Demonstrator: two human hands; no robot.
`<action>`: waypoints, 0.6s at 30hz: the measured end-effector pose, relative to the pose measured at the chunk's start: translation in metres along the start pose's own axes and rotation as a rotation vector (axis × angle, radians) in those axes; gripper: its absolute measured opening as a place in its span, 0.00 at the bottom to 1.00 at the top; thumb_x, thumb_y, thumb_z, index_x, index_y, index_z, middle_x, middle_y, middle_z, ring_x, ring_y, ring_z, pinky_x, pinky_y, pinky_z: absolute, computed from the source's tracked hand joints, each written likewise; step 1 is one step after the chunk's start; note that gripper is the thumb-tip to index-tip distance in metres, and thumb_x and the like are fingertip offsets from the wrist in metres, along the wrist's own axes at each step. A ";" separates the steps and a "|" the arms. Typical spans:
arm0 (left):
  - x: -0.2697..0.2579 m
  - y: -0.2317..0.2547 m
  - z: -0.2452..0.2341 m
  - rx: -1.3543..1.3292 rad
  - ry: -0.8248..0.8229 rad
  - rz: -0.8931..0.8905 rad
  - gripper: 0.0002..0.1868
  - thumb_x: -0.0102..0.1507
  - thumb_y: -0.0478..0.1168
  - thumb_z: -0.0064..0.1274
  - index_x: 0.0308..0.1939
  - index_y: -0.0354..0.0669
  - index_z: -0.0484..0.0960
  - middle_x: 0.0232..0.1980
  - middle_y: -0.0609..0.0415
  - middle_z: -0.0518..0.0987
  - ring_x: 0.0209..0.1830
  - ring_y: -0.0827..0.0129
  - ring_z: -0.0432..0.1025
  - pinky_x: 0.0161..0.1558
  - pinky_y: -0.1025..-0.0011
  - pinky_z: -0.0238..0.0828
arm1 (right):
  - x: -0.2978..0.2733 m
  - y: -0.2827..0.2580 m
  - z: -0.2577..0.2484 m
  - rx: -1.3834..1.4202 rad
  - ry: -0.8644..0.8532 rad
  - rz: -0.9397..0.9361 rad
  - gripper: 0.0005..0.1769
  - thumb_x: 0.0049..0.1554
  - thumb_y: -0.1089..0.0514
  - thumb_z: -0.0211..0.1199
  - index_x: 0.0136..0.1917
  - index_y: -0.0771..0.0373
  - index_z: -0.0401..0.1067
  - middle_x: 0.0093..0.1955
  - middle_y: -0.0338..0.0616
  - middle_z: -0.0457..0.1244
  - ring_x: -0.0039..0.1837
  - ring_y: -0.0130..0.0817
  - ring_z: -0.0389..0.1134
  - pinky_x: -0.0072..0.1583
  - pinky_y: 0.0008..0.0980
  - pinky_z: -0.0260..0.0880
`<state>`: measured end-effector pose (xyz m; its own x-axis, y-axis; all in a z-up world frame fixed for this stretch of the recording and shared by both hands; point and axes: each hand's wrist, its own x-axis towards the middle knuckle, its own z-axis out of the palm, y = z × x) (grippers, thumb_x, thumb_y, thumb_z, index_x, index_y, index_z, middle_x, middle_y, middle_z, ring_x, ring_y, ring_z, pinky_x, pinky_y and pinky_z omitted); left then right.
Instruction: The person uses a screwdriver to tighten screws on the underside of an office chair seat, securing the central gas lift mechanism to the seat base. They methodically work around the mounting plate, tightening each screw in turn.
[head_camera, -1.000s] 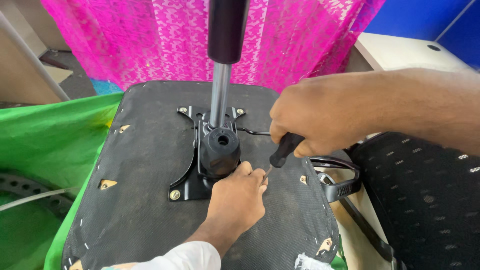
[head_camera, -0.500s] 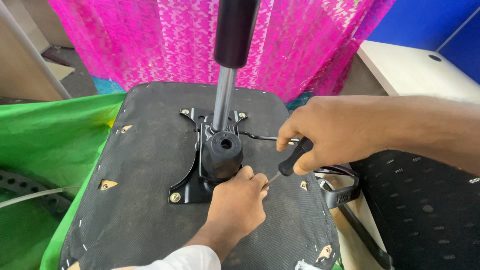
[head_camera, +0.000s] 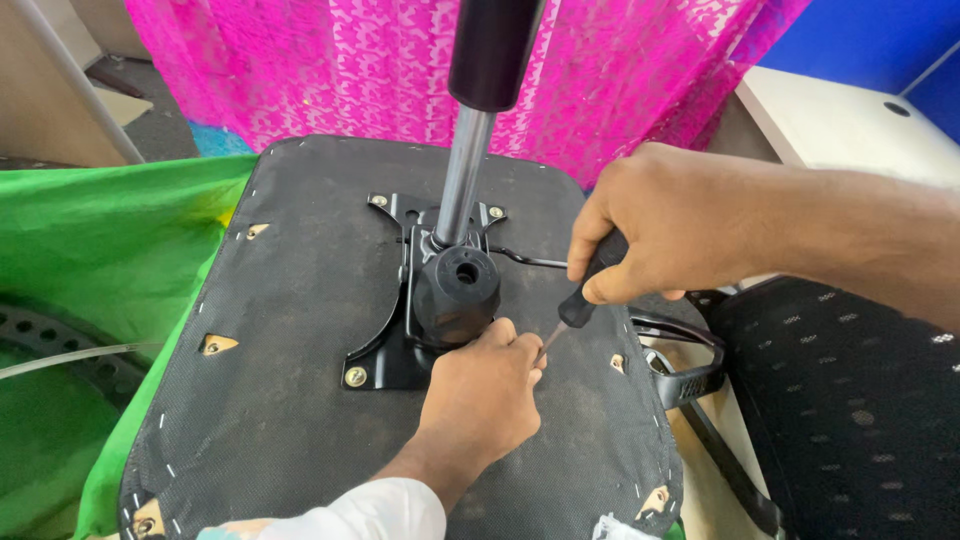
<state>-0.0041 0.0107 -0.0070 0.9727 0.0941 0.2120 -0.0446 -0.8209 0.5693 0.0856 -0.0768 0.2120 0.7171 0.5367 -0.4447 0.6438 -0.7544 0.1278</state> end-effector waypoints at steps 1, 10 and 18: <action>-0.001 0.000 0.000 0.002 0.012 0.009 0.06 0.63 0.41 0.55 0.41 0.46 0.81 0.41 0.55 0.76 0.39 0.60 0.77 0.40 0.61 0.75 | -0.002 -0.002 0.000 0.052 0.025 0.041 0.15 0.52 0.53 0.70 0.53 0.54 0.85 0.33 0.44 0.73 0.32 0.31 0.72 0.38 0.30 0.72; 0.001 0.005 -0.006 -0.001 -0.016 -0.023 0.06 0.62 0.42 0.55 0.40 0.45 0.81 0.42 0.55 0.75 0.39 0.57 0.76 0.40 0.59 0.74 | -0.012 0.005 -0.007 -0.066 0.103 -0.376 0.26 0.45 0.44 0.76 0.56 0.52 0.81 0.44 0.38 0.70 0.47 0.30 0.72 0.48 0.36 0.69; -0.002 0.004 -0.007 0.021 -0.021 -0.017 0.07 0.64 0.43 0.54 0.40 0.44 0.81 0.42 0.54 0.75 0.38 0.58 0.77 0.39 0.60 0.75 | 0.003 0.005 -0.002 -0.416 -0.110 -0.327 0.23 0.53 0.45 0.67 0.62 0.46 0.79 0.46 0.33 0.66 0.51 0.30 0.71 0.54 0.36 0.72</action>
<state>-0.0074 0.0114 0.0006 0.9779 0.0961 0.1859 -0.0240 -0.8310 0.5557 0.0913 -0.0785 0.2132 0.4440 0.6587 -0.6075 0.8960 -0.3291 0.2980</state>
